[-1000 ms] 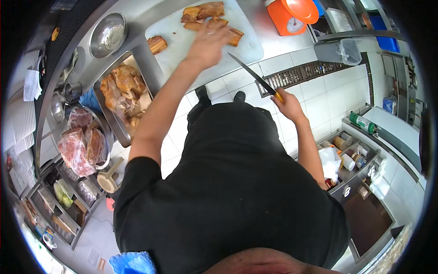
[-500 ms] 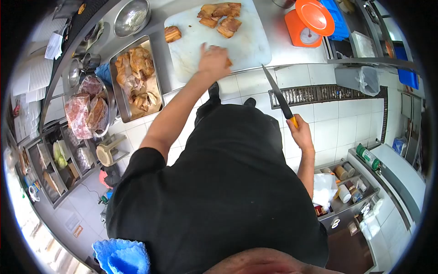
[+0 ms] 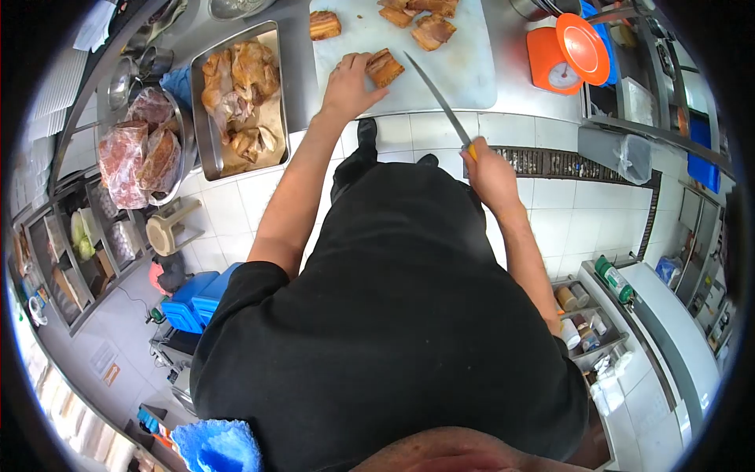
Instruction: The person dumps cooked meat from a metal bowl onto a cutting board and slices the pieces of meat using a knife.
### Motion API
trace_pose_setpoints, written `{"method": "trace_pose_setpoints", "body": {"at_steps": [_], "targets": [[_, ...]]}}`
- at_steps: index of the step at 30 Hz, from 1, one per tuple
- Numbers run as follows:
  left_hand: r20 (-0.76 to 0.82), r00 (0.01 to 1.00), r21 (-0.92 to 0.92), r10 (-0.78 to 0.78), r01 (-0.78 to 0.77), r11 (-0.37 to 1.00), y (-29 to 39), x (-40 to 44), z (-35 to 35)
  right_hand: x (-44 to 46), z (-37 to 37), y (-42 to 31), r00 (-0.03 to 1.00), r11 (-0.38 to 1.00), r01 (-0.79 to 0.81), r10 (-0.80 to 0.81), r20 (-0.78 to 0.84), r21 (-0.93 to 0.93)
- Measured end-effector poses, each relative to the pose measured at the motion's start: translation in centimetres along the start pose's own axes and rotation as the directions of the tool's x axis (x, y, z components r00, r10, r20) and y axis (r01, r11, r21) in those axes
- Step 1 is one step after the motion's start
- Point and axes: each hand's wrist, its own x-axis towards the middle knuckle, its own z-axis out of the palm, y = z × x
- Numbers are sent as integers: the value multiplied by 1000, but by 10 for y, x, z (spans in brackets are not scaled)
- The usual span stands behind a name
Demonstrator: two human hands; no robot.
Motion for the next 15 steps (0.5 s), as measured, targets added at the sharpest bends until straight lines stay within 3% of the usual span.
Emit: {"method": "trace_pose_setpoints", "body": {"at_steps": [6, 15], "targets": [[61, 998, 24, 25, -26, 999, -14, 10, 1, 56, -5, -62, 994, 990, 83, -74, 76, -113], [80, 996, 25, -31, 29, 999, -9, 12, 3, 43, -21, -73, 984, 968, 107, -70, 167, -228]]}}
